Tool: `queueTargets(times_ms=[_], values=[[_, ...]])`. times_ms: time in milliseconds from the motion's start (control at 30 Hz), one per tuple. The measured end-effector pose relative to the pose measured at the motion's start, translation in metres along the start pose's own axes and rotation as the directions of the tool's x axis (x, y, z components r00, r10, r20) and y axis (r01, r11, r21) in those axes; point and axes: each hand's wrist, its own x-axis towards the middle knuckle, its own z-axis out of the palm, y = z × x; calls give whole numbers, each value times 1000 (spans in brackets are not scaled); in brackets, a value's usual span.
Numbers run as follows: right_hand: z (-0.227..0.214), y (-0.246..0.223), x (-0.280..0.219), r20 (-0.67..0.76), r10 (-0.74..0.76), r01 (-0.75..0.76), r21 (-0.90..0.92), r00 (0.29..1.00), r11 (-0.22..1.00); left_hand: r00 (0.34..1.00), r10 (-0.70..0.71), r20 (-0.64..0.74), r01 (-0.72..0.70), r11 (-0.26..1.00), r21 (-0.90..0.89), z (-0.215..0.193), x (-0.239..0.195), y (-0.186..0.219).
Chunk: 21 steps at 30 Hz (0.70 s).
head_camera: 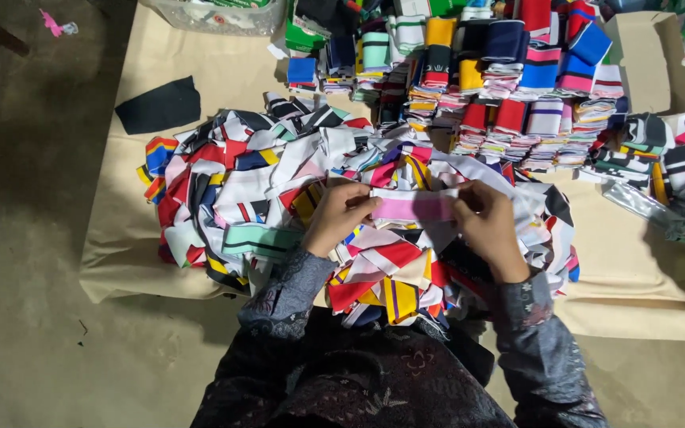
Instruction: The person folds various colorful socks from a large pile on a table. They pick up individual socks, fold them neatly, and place them into a separate stack. The process is repeated with different socks throughout the video.
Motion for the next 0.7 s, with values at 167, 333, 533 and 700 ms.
queueTargets(times_ms=[167, 333, 533, 700], values=[[24, -31, -6, 130, -76, 71, 39, 989, 997, 998, 18, -63, -21, 999, -46, 0, 0, 11], [47, -50, -17, 196, -78, 71, 43, 978, 997, 992, 58, -108, -68, 993, -96, 8, -7, 17], [52, -63, -21, 229, -54, 47, 36, 972, 998, 988, 108, -114, -110, 994, -10, 8, -14, 22], [49, -61, -25, 247, -57, 38, 81, 967, 996, 985, 158, -76, -152, 985, 76, 15, -22, 29]])
